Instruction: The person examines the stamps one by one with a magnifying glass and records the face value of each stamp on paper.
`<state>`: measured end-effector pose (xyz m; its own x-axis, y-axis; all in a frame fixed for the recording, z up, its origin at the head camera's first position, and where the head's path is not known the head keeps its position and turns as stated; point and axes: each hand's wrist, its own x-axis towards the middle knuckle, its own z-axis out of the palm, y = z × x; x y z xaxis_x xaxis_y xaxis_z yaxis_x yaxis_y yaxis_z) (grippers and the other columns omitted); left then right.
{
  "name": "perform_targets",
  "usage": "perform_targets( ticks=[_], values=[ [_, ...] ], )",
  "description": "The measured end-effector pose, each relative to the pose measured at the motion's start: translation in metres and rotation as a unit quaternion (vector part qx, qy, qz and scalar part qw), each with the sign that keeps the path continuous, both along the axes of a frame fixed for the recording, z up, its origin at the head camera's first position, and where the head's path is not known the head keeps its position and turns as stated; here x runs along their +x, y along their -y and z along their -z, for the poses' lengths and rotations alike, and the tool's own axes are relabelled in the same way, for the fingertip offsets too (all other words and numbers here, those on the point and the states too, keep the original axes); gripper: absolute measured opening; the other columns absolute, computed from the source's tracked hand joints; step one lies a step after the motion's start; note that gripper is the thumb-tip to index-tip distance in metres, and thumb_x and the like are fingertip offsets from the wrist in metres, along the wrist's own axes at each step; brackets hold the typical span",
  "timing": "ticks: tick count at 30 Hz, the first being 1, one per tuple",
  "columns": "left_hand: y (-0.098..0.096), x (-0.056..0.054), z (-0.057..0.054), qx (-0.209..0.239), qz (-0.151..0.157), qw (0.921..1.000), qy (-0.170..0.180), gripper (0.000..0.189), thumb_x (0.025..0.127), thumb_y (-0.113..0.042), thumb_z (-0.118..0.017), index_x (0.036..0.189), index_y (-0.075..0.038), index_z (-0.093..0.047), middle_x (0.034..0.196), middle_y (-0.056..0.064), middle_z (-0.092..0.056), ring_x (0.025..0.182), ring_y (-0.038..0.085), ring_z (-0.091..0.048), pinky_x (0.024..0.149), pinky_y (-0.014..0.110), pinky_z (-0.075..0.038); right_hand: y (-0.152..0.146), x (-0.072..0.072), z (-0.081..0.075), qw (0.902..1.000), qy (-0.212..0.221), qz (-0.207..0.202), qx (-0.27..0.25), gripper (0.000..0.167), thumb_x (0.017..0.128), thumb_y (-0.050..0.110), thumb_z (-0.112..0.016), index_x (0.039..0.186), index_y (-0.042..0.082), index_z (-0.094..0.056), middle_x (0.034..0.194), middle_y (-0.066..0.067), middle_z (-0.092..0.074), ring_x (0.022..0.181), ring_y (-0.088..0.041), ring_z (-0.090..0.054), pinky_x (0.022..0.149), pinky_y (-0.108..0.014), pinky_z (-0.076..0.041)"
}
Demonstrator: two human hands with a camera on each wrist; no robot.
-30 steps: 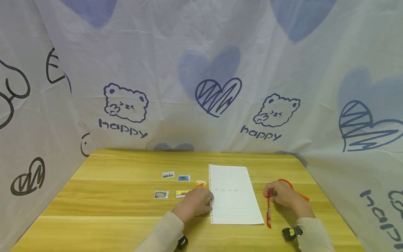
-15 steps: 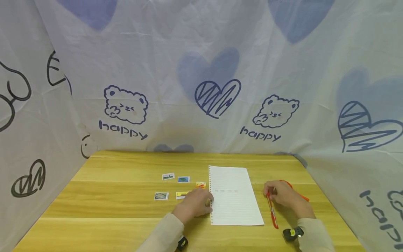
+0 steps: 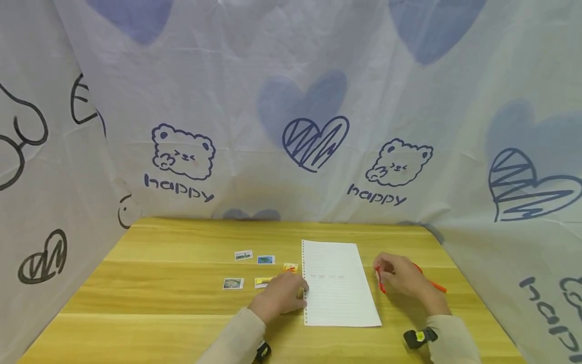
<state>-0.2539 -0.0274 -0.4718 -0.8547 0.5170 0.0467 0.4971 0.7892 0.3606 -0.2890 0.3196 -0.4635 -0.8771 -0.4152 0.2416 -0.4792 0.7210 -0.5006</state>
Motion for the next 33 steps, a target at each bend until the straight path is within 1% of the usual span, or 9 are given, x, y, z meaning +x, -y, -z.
perform_targets(
  ticks=[3, 5, 11, 15, 17, 19, 23, 28, 33],
  values=[
    [0.0, 0.0, -0.001, -0.002, 0.0, 1.0, 0.001, 0.031, 0.085, -0.021, -0.084, 0.113, -0.011, -0.078, 0.116, 0.005, -0.077, 0.083, 0.011, -0.058, 0.08, 0.03, -0.055, 0.005, -0.001, -0.003, 0.9998, 0.008, 0.0, -0.018, 0.011, 0.093, -0.004, -0.069, 0.098, 0.005, -0.067, 0.083, 0.002, -0.066, 0.073, 0.0, -0.057, 0.066, -0.02, -0.051],
    [0.0, 0.0, -0.001, -0.005, -0.001, 1.0, 0.0, 0.031, 0.085, -0.022, -0.084, 0.114, -0.011, -0.078, 0.117, 0.005, -0.077, 0.085, 0.011, -0.058, 0.082, 0.031, -0.056, 0.009, -0.001, -0.005, 0.9985, 0.033, 0.001, -0.045, 0.006, 0.096, 0.001, -0.069, 0.1, 0.002, -0.066, 0.086, -0.003, -0.068, 0.074, -0.002, -0.06, 0.066, -0.021, -0.054],
    [0.0, 0.001, -0.001, -0.008, -0.001, 1.0, -0.003, 0.03, 0.085, -0.022, -0.084, 0.113, -0.011, -0.078, 0.116, 0.005, -0.077, 0.085, 0.011, -0.058, 0.082, 0.031, -0.056, 0.017, -0.002, -0.009, 0.9834, 0.11, 0.002, -0.144, 0.019, 0.1, 0.006, -0.065, 0.11, -0.009, -0.058, 0.083, -0.019, -0.072, 0.071, -0.013, -0.068, 0.066, -0.032, -0.061],
    [0.0, 0.001, -0.001, -0.006, 0.0, 1.0, -0.004, 0.03, 0.085, -0.022, -0.084, 0.113, -0.011, -0.078, 0.117, 0.005, -0.077, 0.086, 0.011, -0.059, 0.084, 0.032, -0.056, 0.023, -0.004, -0.009, 0.9703, 0.145, 0.004, -0.194, 0.024, 0.1, 0.007, -0.066, 0.112, -0.012, -0.058, 0.093, -0.028, -0.074, 0.078, -0.016, -0.073, 0.074, -0.035, -0.065],
    [0.0, 0.002, -0.002, -0.005, 0.001, 1.0, -0.005, 0.03, 0.085, -0.021, -0.083, 0.113, -0.011, -0.078, 0.118, 0.005, -0.077, 0.087, 0.011, -0.06, 0.086, 0.033, -0.057, 0.026, -0.005, -0.009, 0.965, 0.161, 0.013, -0.206, 0.024, 0.1, 0.007, -0.066, 0.112, -0.012, -0.058, 0.096, -0.029, -0.074, 0.081, -0.017, -0.074, 0.077, -0.036, -0.065],
    [0.0, 0.002, -0.002, -0.005, 0.003, 1.0, -0.006, 0.029, 0.085, -0.021, -0.083, 0.112, -0.01, -0.078, 0.117, 0.005, -0.077, 0.088, 0.012, -0.061, 0.087, 0.034, -0.057, 0.029, -0.007, -0.008, 0.963, 0.17, 0.018, -0.208, 0.023, 0.099, 0.006, -0.066, 0.113, -0.012, -0.058, 0.097, -0.027, -0.074, 0.083, -0.018, -0.074, 0.078, -0.036, -0.065],
    [0.0, 0.003, -0.003, -0.005, 0.003, 1.0, -0.006, 0.029, 0.085, -0.021, -0.083, 0.112, -0.01, -0.078, 0.116, 0.005, -0.077, 0.086, 0.011, -0.059, 0.085, 0.032, -0.056, 0.034, -0.01, -0.006, 0.966, 0.166, 0.031, -0.196, 0.022, 0.096, 0.006, -0.069, 0.11, -0.008, -0.06, 0.098, -0.024, -0.073, 0.083, -0.018, -0.073, 0.077, -0.035, -0.065],
    [0.0, 0.002, -0.002, -0.006, 0.003, 1.0, -0.006, 0.029, 0.085, -0.021, -0.083, 0.112, -0.011, -0.079, 0.115, 0.005, -0.077, 0.083, 0.011, -0.057, 0.078, 0.029, -0.053, 0.039, -0.01, -0.006, 0.9651, 0.179, 0.052, -0.184, 0.025, 0.094, 0.017, -0.075, 0.105, 0.0, -0.061, 0.101, -0.024, -0.073, 0.082, -0.019, -0.072, 0.077, -0.035, -0.064],
    [-0.001, 0.002, -0.002, -0.008, 0.002, 0.9999, -0.01, 0.028, 0.086, -0.021, -0.084, 0.112, -0.011, -0.079, 0.117, 0.005, -0.077, 0.085, 0.01, -0.059, 0.081, 0.031, -0.056, 0.044, -0.01, -0.005, 0.9668, 0.196, 0.058, -0.154, 0.03, 0.095, 0.023, -0.075, 0.114, 0.002, -0.067, 0.102, -0.017, -0.075, 0.082, -0.019, -0.073, 0.079, -0.036, -0.063]
  ],
)
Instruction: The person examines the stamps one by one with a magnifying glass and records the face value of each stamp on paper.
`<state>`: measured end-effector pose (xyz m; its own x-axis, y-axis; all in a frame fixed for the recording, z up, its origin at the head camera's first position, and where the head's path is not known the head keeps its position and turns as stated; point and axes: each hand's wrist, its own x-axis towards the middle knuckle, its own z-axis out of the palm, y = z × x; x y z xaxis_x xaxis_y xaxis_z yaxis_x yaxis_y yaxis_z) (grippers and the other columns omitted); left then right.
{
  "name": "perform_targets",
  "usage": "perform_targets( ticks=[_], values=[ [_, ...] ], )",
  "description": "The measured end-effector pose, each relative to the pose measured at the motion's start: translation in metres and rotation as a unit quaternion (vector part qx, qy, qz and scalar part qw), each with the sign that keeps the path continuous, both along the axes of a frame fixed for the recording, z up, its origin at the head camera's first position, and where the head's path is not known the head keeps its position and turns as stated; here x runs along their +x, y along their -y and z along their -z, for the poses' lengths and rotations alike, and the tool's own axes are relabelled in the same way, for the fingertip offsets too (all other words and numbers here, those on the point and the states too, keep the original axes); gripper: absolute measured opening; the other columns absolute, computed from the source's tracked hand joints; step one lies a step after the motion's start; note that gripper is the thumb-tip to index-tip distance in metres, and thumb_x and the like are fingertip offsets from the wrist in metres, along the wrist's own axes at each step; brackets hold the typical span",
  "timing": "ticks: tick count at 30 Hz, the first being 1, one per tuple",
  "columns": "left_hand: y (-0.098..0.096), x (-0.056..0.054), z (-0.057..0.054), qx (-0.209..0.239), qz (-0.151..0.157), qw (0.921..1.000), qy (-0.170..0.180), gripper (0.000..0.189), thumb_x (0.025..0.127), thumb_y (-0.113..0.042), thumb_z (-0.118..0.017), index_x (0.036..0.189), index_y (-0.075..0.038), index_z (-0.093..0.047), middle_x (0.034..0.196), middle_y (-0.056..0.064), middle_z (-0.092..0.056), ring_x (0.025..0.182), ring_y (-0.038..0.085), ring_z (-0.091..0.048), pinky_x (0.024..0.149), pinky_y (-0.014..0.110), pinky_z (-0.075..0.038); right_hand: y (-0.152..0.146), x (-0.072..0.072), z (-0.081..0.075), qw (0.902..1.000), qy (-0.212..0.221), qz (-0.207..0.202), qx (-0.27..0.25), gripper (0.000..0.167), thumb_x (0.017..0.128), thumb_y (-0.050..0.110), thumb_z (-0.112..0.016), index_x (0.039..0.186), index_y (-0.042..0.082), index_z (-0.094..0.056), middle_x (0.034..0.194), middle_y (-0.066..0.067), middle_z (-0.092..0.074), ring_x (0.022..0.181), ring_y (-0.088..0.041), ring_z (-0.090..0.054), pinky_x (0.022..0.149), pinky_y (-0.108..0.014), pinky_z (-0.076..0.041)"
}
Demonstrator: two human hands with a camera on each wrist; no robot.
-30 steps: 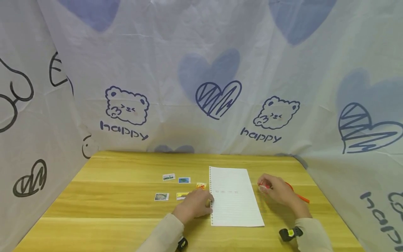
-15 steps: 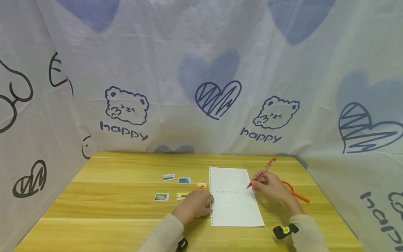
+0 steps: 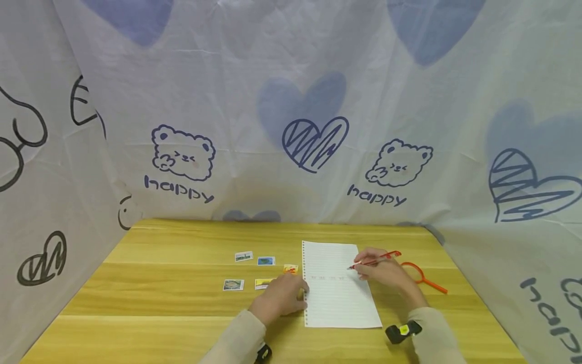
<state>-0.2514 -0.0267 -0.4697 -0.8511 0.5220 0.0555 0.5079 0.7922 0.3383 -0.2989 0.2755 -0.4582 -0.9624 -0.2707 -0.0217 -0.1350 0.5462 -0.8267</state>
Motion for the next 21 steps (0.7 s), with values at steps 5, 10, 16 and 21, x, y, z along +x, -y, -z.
perform_targets(
  ticks=[5, 10, 16, 21],
  values=[
    [0.0, 0.0, 0.0, 0.0, -0.001, 1.0, 0.001, 0.028, 0.086, -0.022, -0.083, 0.111, -0.011, -0.079, 0.117, 0.004, -0.077, 0.086, 0.011, -0.059, 0.081, 0.031, -0.056, 0.005, -0.001, 0.003, 0.9993, 0.022, 0.01, 0.03, 0.029, 0.095, 0.028, -0.075, 0.115, 0.008, -0.073, 0.104, -0.008, -0.078, 0.085, -0.016, -0.075, 0.081, -0.03, -0.06],
    [0.001, 0.0, 0.001, 0.005, 0.002, 1.0, 0.0, 0.028, 0.085, -0.021, -0.084, 0.111, -0.011, -0.079, 0.115, 0.004, -0.077, 0.085, 0.01, -0.059, 0.08, 0.029, -0.055, 0.009, 0.0, 0.006, 0.9981, 0.021, 0.051, 0.027, 0.025, 0.091, 0.025, -0.08, 0.108, 0.007, -0.075, 0.1, -0.009, -0.078, 0.081, -0.016, -0.074, 0.079, -0.031, -0.062],
    [0.001, 0.0, 0.001, 0.005, 0.001, 1.0, 0.002, 0.028, 0.085, -0.02, -0.084, 0.112, -0.011, -0.079, 0.116, 0.005, -0.077, 0.082, 0.011, -0.057, 0.076, 0.027, -0.052, 0.016, -0.001, 0.013, 0.9946, 0.008, 0.102, 0.021, 0.021, 0.088, 0.02, -0.081, 0.102, 0.005, -0.076, 0.088, -0.005, -0.076, 0.073, -0.014, -0.07, 0.07, -0.026, -0.06],
    [0.001, -0.001, 0.001, 0.008, 0.0, 1.0, 0.002, 0.028, 0.085, -0.02, -0.084, 0.111, -0.011, -0.079, 0.114, 0.005, -0.077, 0.081, 0.011, -0.055, 0.074, 0.027, -0.05, 0.02, -0.003, 0.019, 0.9937, 0.019, 0.11, 0.009, 0.018, 0.091, 0.018, -0.078, 0.102, 0.003, -0.076, 0.082, -0.003, -0.075, 0.072, -0.013, -0.07, 0.07, -0.027, -0.061]
  ],
)
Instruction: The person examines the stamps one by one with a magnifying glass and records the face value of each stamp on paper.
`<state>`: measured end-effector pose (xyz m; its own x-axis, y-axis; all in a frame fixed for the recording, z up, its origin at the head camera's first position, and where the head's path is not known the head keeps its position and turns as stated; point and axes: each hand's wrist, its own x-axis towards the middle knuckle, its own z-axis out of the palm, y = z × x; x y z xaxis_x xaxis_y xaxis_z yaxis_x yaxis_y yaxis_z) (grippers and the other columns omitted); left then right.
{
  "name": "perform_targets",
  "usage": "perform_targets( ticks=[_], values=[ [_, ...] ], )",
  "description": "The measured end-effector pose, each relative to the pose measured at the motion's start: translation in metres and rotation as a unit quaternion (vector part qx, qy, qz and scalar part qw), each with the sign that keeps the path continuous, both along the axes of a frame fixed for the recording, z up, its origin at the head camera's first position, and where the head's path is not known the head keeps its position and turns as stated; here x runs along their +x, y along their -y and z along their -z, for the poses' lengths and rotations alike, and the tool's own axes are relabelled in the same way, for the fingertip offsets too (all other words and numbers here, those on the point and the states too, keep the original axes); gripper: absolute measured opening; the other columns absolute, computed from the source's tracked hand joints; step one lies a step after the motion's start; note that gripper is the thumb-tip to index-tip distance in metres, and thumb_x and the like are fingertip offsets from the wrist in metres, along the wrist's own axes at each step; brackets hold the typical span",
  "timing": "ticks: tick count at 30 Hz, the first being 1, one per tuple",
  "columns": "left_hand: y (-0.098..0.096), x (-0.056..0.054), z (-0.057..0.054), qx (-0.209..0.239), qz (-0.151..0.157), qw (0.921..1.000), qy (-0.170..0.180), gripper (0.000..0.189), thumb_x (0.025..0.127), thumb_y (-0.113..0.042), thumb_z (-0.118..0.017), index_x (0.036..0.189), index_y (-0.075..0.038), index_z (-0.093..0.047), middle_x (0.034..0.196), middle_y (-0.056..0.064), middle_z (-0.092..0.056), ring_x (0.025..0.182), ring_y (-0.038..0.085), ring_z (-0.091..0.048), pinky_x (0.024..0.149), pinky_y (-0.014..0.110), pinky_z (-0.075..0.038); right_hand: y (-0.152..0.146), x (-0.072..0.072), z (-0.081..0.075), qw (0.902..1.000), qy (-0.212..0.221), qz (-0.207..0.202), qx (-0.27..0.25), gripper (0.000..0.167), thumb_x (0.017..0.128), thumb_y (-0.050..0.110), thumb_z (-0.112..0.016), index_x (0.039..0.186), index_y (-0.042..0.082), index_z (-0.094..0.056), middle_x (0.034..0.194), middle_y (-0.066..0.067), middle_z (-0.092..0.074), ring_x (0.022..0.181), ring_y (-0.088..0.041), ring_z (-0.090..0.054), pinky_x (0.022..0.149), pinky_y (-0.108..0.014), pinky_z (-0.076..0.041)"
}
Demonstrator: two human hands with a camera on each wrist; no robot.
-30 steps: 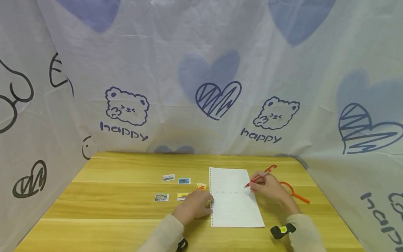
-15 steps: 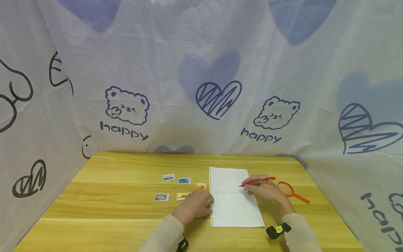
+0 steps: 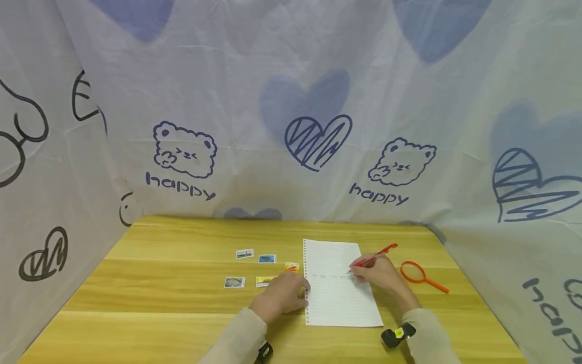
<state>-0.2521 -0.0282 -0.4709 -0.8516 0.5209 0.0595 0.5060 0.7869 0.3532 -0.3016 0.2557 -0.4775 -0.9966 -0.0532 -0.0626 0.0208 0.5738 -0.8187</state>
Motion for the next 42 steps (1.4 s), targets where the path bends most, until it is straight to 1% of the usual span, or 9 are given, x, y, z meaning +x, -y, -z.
perform_targets(
  ticks=[8, 11, 15, 22, 24, 31, 33, 40, 42],
  values=[
    [0.0, -0.001, -0.002, -0.002, -0.002, 1.0, -0.001, 0.028, 0.085, -0.02, -0.083, 0.112, -0.011, -0.079, 0.116, 0.005, -0.077, 0.082, 0.011, -0.055, 0.074, 0.027, -0.05, 0.0, -0.001, 0.003, 1.0, 0.001, 0.006, 0.008, 0.017, 0.089, 0.018, -0.079, 0.097, 0.003, -0.075, 0.079, -0.004, -0.074, 0.07, -0.014, -0.07, 0.07, -0.03, -0.062],
    [-0.001, -0.001, -0.003, -0.003, -0.003, 1.0, 0.002, 0.028, 0.086, -0.02, -0.083, 0.112, -0.011, -0.079, 0.117, 0.005, -0.077, 0.083, 0.011, -0.055, 0.074, 0.027, -0.049, -0.001, -0.003, 0.004, 0.9997, 0.004, 0.012, 0.021, 0.017, 0.089, 0.018, -0.079, 0.096, 0.004, -0.075, 0.077, -0.004, -0.074, 0.068, -0.014, -0.071, 0.069, -0.028, -0.061],
    [-0.001, -0.001, -0.003, -0.003, -0.003, 1.0, 0.002, 0.028, 0.086, -0.021, -0.083, 0.112, -0.011, -0.079, 0.118, 0.005, -0.076, 0.085, 0.011, -0.057, 0.078, 0.028, -0.052, -0.002, -0.004, 0.006, 0.9992, 0.007, 0.018, 0.036, 0.016, 0.088, 0.018, -0.079, 0.096, 0.004, -0.075, 0.077, -0.003, -0.074, 0.068, -0.012, -0.07, 0.066, -0.025, -0.058],
    [0.0, 0.001, -0.005, 0.0, 0.0, 1.0, 0.004, 0.028, 0.085, -0.02, -0.083, 0.112, -0.011, -0.079, 0.116, 0.005, -0.077, 0.083, 0.011, -0.056, 0.077, 0.027, -0.051, -0.002, -0.005, 0.01, 0.9995, 0.01, 0.018, 0.025, 0.016, 0.088, 0.016, -0.078, 0.096, 0.002, -0.075, 0.079, -0.005, -0.074, 0.068, -0.012, -0.069, 0.066, -0.024, -0.059],
    [0.0, 0.002, -0.005, 0.0, 0.0, 1.0, 0.007, 0.028, 0.086, -0.02, -0.083, 0.112, -0.011, -0.079, 0.117, 0.005, -0.077, 0.084, 0.011, -0.058, 0.078, 0.028, -0.052, -0.002, -0.004, 0.011, 0.9995, 0.007, 0.016, 0.028, 0.016, 0.088, 0.016, -0.077, 0.096, 0.002, -0.075, 0.079, -0.005, -0.074, 0.069, -0.012, -0.069, 0.066, -0.025, -0.059],
    [-0.001, 0.002, -0.002, 0.0, -0.002, 1.0, 0.003, 0.029, 0.085, -0.02, -0.084, 0.113, -0.011, -0.079, 0.121, 0.004, -0.076, 0.102, 0.017, -0.069, 0.093, 0.037, -0.058, -0.002, -0.004, 0.011, 0.9982, -0.004, 0.016, 0.057, 0.017, 0.087, 0.017, -0.077, 0.096, 0.002, -0.074, 0.08, -0.005, -0.073, 0.069, -0.012, -0.066, 0.064, -0.023, -0.057],
    [-0.001, 0.001, -0.002, -0.001, -0.003, 1.0, 0.005, 0.029, 0.086, -0.021, -0.083, 0.113, -0.011, -0.079, 0.121, 0.004, -0.076, 0.102, 0.017, -0.069, 0.093, 0.037, -0.058, -0.002, -0.004, 0.012, 0.9981, -0.004, 0.019, 0.059, 0.016, 0.087, 0.017, -0.077, 0.096, 0.003, -0.074, 0.081, -0.005, -0.073, 0.069, -0.012, -0.066, 0.064, -0.023, -0.057],
    [-0.001, 0.001, -0.001, -0.001, -0.008, 0.9999, 0.01, 0.029, 0.086, -0.021, -0.083, 0.113, -0.011, -0.079, 0.12, 0.004, -0.076, 0.092, 0.012, -0.062, 0.09, 0.035, -0.057, -0.003, -0.002, 0.01, 0.9977, -0.005, 0.002, 0.068, 0.017, 0.089, 0.019, -0.077, 0.097, 0.004, -0.075, 0.081, -0.004, -0.073, 0.07, -0.011, -0.066, 0.064, -0.023, -0.055],
    [-0.001, 0.001, -0.001, -0.001, -0.008, 0.9999, 0.011, 0.029, 0.086, -0.021, -0.083, 0.113, -0.011, -0.079, 0.12, 0.004, -0.076, 0.093, 0.012, -0.063, 0.091, 0.035, -0.057, -0.003, -0.002, 0.009, 0.9975, -0.005, -0.002, 0.071, 0.017, 0.089, 0.019, -0.077, 0.097, 0.004, -0.075, 0.08, -0.004, -0.073, 0.07, -0.011, -0.065, 0.064, -0.023, -0.055]
  ],
)
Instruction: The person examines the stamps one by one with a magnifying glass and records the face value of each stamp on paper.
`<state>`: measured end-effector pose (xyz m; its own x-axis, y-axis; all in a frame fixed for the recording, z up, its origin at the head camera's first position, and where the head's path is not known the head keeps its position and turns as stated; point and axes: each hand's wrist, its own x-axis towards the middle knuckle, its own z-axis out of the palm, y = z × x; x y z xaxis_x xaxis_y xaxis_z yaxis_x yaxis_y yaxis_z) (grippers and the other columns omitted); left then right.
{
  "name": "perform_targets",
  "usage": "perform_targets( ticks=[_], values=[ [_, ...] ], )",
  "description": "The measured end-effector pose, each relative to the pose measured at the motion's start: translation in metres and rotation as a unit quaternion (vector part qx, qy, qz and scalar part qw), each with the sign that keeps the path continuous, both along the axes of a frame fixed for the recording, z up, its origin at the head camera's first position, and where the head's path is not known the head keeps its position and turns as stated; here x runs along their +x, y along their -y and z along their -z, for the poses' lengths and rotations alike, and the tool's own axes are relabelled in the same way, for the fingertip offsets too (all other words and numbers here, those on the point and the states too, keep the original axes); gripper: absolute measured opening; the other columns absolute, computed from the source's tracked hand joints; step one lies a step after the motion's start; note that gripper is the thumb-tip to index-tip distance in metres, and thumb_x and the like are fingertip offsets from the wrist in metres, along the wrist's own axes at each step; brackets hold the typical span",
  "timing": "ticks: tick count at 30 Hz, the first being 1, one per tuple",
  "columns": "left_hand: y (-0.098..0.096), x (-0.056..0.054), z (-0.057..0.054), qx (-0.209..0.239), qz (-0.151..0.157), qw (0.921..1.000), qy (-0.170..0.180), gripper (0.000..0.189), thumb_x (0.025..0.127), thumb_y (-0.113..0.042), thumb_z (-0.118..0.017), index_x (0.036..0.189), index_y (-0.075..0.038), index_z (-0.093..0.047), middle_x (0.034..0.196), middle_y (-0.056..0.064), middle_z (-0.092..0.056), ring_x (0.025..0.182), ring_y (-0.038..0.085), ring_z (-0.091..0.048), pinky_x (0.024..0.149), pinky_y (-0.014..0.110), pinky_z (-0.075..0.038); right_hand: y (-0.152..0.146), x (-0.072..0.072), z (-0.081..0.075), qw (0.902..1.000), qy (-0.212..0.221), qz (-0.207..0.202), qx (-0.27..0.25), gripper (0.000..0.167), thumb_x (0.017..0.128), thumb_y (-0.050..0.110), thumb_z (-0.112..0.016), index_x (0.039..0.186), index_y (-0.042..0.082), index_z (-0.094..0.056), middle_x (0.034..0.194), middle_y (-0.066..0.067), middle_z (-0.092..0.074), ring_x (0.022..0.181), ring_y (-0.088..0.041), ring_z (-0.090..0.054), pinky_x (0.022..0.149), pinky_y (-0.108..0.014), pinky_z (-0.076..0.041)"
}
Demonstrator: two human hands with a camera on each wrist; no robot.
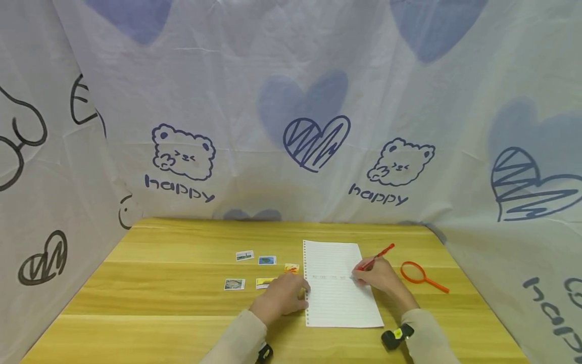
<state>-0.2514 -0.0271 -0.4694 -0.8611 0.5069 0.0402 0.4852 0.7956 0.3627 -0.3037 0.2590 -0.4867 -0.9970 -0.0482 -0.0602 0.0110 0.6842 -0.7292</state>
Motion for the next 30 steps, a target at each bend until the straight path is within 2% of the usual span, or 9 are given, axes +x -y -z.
perform_targets(
  ticks=[12, 19, 24, 30],
  values=[
    [0.0001, 0.0019, -0.0018, 0.002, 0.003, 1.0, -0.002, 0.03, 0.085, -0.02, -0.084, 0.113, -0.011, -0.078, 0.12, 0.005, -0.077, 0.099, 0.016, -0.067, 0.094, 0.037, -0.057, -0.001, -0.0031, 0.0039, 0.9999, -0.009, 0.009, -0.002, 0.013, 0.089, 0.015, -0.075, 0.094, 0.004, -0.075, 0.08, -0.004, -0.073, 0.07, -0.013, -0.065, 0.066, -0.025, -0.057],
    [0.0, 0.0021, -0.0035, 0.005, 0.002, 1.0, 0.001, 0.029, 0.085, -0.02, -0.084, 0.113, -0.01, -0.079, 0.118, 0.004, -0.077, 0.089, 0.012, -0.061, 0.089, 0.035, -0.057, -0.0008, -0.0024, 0.003, 0.9999, -0.011, 0.008, -0.001, 0.013, 0.09, 0.016, -0.074, 0.095, 0.004, -0.075, 0.079, -0.003, -0.072, 0.07, -0.013, -0.065, 0.065, -0.023, -0.056],
    [-0.0003, 0.001, -0.0014, 0.004, 0.005, 1.0, -0.005, 0.029, 0.085, -0.021, -0.084, 0.112, -0.011, -0.079, 0.118, 0.004, -0.077, 0.091, 0.011, -0.063, 0.088, 0.034, -0.057, -0.0024, -0.0018, 0.0026, 0.9997, -0.014, 0.018, 0.0, 0.013, 0.089, 0.016, -0.074, 0.095, 0.004, -0.075, 0.076, -0.003, -0.072, 0.068, -0.013, -0.064, 0.063, -0.023, -0.054],
    [0.0003, 0.0002, -0.0003, 0.006, 0.003, 1.0, -0.007, 0.028, 0.085, -0.021, -0.084, 0.111, -0.011, -0.079, 0.117, 0.003, -0.077, 0.084, 0.01, -0.057, 0.081, 0.03, -0.055, -0.0033, -0.0023, 0.0017, 0.9998, -0.009, 0.018, 0.002, 0.015, 0.089, 0.017, -0.074, 0.096, 0.004, -0.075, 0.077, -0.003, -0.072, 0.069, -0.013, -0.063, 0.062, -0.023, -0.052]
  ],
)
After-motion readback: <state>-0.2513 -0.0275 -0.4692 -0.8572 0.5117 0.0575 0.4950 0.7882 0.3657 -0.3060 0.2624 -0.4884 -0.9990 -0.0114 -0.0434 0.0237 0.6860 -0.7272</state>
